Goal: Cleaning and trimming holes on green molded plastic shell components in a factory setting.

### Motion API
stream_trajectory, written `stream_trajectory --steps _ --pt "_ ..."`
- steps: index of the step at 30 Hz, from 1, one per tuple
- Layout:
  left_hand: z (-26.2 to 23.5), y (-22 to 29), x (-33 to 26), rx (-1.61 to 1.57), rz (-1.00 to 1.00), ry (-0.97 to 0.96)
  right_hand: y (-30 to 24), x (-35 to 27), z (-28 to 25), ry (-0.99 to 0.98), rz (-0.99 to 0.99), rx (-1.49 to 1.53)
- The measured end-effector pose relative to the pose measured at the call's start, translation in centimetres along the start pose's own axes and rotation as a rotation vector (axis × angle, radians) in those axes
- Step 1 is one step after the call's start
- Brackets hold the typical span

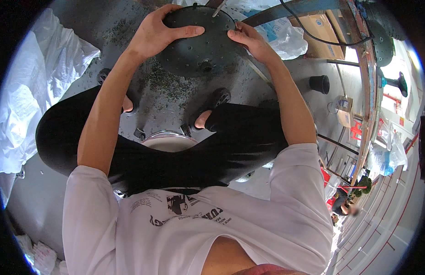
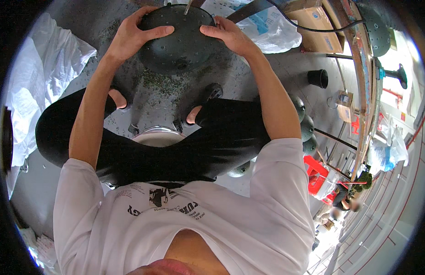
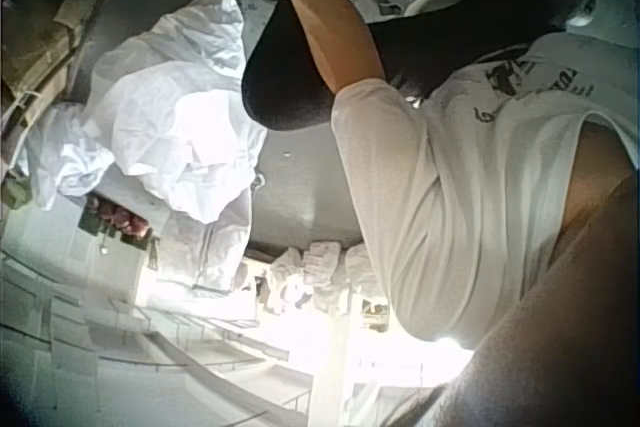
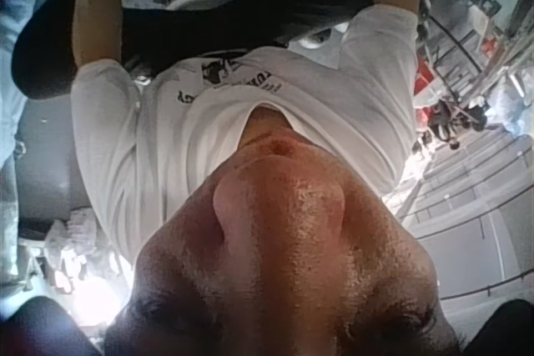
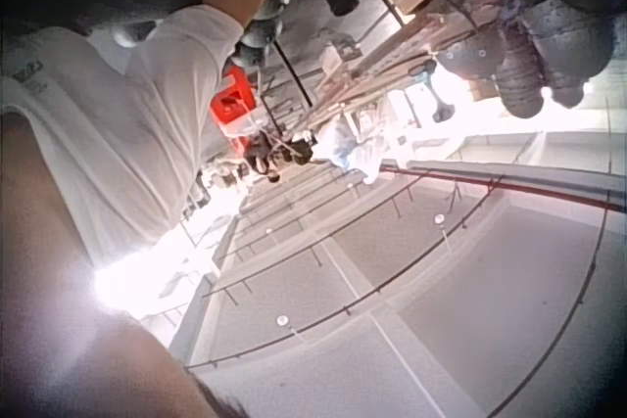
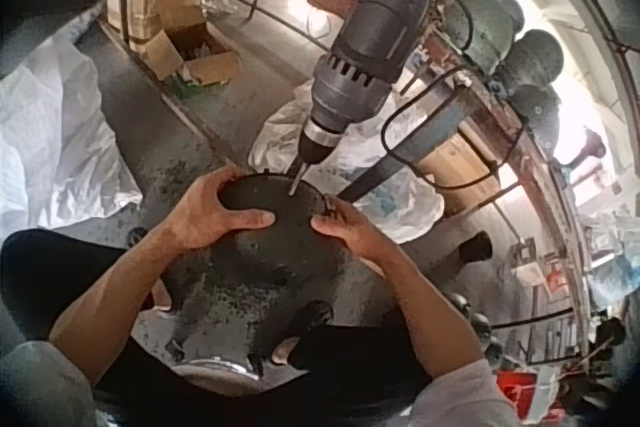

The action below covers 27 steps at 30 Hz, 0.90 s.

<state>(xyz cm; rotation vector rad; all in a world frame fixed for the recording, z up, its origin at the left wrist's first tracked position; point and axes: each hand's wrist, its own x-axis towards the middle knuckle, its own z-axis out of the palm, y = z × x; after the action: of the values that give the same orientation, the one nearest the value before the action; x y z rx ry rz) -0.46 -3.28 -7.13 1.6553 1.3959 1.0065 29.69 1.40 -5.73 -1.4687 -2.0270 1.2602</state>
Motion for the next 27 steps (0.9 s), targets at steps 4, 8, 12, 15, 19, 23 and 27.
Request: stream_trajectory --steps 4,8,12,15,19,23,27 --pt "0.1 -0.4 -0.3 0.027 0.007 0.021 -0.6 0.1 0.2 -0.021 0.012 0.003" --pt "0.0 0.1 -0.2 -0.005 -0.012 0.010 -1.1 -0.2 0.1 -0.064 0.047 0.034" --pt "-0.1 0.0 -0.2 -0.003 0.001 -0.002 -1.3 -0.5 0.5 -0.007 -0.007 0.064" --pt "-0.2 0.5 -0.3 -0.008 0.012 0.007 -1.0 -0.6 0.8 0.044 -0.035 0.054" --pt "-0.2 0.4 -0.3 -0.027 0.017 0.015 -0.9 -0.4 0.4 0.007 -0.029 0.054" --pt "-0.9 1.6 -0.4 -0.008 0.008 -0.005 -1.5 -0.5 0.6 0.045 -0.034 0.024" --pt "-2.0 4.6 -0.4 -0.124 -0.200 -0.101 -0.4 -0.2 0.4 0.014 -0.047 0.046"
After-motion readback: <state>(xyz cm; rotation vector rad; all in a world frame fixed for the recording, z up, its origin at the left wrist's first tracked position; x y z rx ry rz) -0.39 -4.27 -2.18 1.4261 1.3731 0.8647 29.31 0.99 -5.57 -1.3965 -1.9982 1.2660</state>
